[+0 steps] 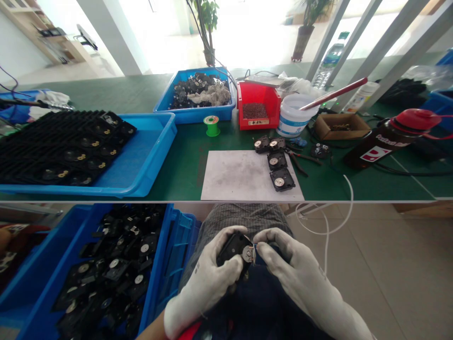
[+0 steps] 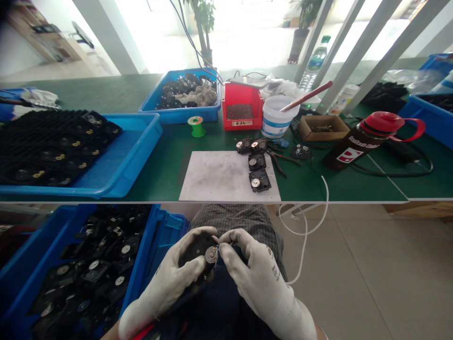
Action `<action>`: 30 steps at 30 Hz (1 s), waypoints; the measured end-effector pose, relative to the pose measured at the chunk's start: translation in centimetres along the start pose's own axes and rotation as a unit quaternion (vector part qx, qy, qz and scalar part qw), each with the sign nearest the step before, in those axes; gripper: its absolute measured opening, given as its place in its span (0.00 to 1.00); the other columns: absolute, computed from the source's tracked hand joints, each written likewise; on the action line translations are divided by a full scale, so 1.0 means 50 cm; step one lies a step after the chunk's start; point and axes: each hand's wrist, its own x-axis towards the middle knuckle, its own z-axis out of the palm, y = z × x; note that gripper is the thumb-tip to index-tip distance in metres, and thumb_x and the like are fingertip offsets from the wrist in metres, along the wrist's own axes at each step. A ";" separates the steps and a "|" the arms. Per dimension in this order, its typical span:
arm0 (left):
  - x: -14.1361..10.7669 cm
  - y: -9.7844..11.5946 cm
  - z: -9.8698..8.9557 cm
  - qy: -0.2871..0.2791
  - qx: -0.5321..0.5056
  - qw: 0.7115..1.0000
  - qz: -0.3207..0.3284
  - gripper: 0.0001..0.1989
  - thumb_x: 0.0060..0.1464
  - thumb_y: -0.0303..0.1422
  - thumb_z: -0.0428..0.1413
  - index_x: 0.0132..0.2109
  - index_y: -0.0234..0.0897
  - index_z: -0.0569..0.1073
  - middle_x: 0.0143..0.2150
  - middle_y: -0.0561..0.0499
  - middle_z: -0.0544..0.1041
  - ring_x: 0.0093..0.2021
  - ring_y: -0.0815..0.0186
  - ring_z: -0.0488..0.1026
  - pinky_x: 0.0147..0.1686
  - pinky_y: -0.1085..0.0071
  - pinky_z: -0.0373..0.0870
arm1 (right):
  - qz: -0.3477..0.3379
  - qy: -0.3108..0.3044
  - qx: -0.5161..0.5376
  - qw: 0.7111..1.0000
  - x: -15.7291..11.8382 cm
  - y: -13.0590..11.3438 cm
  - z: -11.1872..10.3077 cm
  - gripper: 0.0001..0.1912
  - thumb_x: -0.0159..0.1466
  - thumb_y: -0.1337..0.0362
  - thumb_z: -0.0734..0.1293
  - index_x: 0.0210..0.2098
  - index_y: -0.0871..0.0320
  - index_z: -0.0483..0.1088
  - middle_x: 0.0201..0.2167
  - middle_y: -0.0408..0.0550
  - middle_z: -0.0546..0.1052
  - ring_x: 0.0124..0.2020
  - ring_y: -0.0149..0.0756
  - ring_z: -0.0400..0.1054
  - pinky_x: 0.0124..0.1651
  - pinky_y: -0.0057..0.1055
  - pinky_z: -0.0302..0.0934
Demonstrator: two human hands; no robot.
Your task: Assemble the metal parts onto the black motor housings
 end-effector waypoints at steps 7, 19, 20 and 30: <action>0.000 -0.003 -0.003 -0.002 -0.002 1.000 0.017 0.25 0.55 0.38 0.61 0.58 0.36 0.73 0.52 0.43 0.79 0.46 0.56 0.77 0.40 0.68 0.77 | -0.011 0.005 0.030 0.999 -0.002 0.008 0.001 0.09 0.72 0.56 0.63 0.42 0.52 0.72 0.31 0.38 0.74 0.29 0.31 0.65 0.33 0.27 0.60; 0.001 -0.001 -0.002 0.002 0.007 1.000 0.019 0.23 0.55 0.38 0.60 0.57 0.36 0.74 0.48 0.45 0.80 0.45 0.57 0.76 0.46 0.64 0.75 | -0.002 -0.007 0.032 0.999 0.001 0.006 0.004 0.09 0.72 0.57 0.63 0.42 0.53 0.73 0.29 0.38 0.73 0.28 0.30 0.63 0.32 0.26 0.59; 0.000 -0.001 -0.002 0.001 0.007 1.000 0.020 0.23 0.55 0.37 0.60 0.57 0.37 0.74 0.48 0.46 0.80 0.45 0.57 0.76 0.47 0.64 0.74 | 0.002 -0.007 0.041 0.999 0.001 0.005 0.004 0.09 0.72 0.57 0.63 0.42 0.54 0.73 0.28 0.38 0.72 0.27 0.29 0.62 0.31 0.26 0.58; 0.000 0.002 0.000 0.004 0.004 1.000 0.027 0.21 0.56 0.35 0.59 0.56 0.37 0.74 0.49 0.46 0.81 0.51 0.54 0.76 0.54 0.62 0.72 | -0.002 -0.006 0.072 0.997 -0.003 -0.009 0.000 0.09 0.72 0.58 0.64 0.40 0.55 0.73 0.28 0.39 0.73 0.28 0.30 0.63 0.31 0.26 0.59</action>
